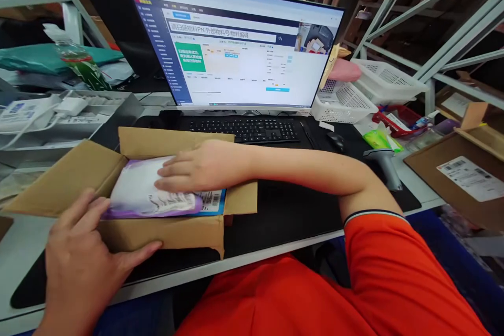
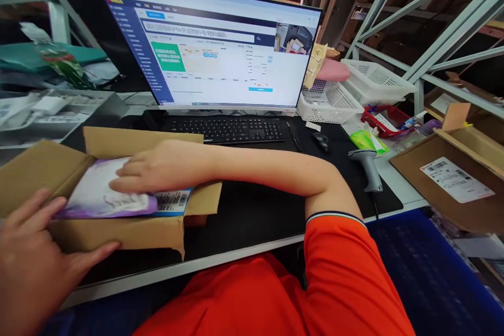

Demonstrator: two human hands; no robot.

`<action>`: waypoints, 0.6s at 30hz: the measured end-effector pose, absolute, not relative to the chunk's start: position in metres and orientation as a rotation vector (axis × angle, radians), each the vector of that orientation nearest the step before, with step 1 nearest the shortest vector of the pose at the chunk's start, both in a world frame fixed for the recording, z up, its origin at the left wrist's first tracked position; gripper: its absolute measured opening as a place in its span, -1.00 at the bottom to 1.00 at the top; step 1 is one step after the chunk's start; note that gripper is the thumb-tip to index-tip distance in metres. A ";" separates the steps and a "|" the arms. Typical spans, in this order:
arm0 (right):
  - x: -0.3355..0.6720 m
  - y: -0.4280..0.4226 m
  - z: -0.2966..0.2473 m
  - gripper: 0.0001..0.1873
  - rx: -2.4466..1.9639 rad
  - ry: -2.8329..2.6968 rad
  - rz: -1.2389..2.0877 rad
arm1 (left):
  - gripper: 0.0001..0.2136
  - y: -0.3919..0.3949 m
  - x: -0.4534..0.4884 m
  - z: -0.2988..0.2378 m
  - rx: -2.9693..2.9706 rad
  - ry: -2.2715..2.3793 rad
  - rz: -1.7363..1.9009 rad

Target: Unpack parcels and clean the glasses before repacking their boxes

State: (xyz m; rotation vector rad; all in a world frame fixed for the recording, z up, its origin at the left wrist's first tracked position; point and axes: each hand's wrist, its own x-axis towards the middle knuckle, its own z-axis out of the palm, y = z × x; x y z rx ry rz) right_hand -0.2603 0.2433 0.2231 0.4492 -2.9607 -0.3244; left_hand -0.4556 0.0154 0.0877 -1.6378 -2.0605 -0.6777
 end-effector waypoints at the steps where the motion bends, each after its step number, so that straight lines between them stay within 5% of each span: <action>1: -0.256 0.248 0.227 -0.63 0.337 -2.928 -0.274 | 0.07 0.017 -0.453 0.088 -1.607 -2.108 -0.694; 5: -0.207 0.270 0.251 -0.64 -0.219 -2.589 -0.072 | 0.09 0.016 -0.451 0.087 -1.518 -2.282 -0.628; 9: -0.112 0.293 0.267 -0.60 -0.672 -1.999 -0.250 | -0.26 0.006 -0.460 0.076 -1.645 -2.122 -0.515; 14: -0.034 0.292 0.215 -0.71 -0.764 -2.070 -0.605 | -0.29 0.001 -0.467 0.045 -1.476 -2.085 -0.693; 18: -0.034 0.251 0.125 -0.67 -0.230 -2.304 -0.614 | -0.26 0.002 -0.462 0.025 -1.327 -1.956 -0.906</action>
